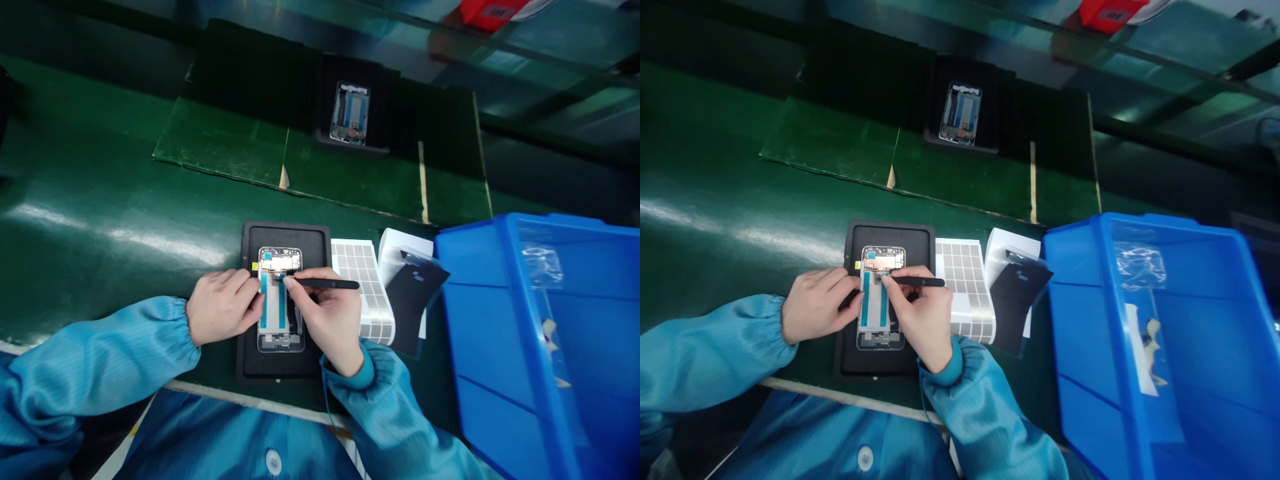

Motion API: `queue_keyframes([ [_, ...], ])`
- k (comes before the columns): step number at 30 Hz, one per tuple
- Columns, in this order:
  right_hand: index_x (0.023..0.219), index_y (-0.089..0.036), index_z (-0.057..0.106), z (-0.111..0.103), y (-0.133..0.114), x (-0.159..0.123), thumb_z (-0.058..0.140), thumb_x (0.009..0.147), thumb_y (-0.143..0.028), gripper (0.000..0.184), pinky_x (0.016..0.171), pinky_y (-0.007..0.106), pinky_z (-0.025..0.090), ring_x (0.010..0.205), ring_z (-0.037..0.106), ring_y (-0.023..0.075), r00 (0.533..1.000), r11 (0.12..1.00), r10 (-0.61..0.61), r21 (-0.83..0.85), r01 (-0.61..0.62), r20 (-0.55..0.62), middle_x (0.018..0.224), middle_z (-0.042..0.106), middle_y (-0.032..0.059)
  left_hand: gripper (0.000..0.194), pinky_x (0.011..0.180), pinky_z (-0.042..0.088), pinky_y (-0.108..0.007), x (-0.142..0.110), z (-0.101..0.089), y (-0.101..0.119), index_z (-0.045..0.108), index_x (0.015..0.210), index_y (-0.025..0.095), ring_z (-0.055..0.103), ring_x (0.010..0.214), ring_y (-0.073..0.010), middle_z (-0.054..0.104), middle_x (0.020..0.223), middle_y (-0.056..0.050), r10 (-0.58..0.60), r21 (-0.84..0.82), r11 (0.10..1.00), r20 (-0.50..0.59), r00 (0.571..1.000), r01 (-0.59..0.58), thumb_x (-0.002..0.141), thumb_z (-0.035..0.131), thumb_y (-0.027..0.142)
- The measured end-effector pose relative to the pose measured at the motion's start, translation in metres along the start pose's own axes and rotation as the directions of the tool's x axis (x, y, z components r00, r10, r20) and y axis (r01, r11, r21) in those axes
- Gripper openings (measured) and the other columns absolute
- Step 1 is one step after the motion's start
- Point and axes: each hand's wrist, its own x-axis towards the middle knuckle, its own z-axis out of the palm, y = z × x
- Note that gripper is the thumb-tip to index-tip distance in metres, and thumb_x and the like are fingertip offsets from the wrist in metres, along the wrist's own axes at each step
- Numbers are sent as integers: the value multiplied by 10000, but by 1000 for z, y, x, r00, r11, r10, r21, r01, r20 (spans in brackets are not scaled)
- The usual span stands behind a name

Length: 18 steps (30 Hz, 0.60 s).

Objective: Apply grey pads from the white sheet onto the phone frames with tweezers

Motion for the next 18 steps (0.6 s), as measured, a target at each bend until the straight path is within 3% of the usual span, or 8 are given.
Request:
queue_keyframes([
  [12,879,-203,691,0,-1,1,762,819,-301,135,541,240,511,639,654,142,1000,1000,-15,-13,15,3,776,705,13,194,554,434,-320,-1,1,1,664,830,166,562,630,-166,583,716,-14,-6,4,1000,-3,1000,6,920,512,247],
  [18,878,-201,689,0,-1,1,757,822,-314,144,546,251,510,638,650,150,1000,999,-18,-27,18,9,777,705,20,238,595,441,-326,0,-3,1,681,1069,175,564,726,-196,598,796,-38,30,38,999,5,1000,-30,923,542,301],
])
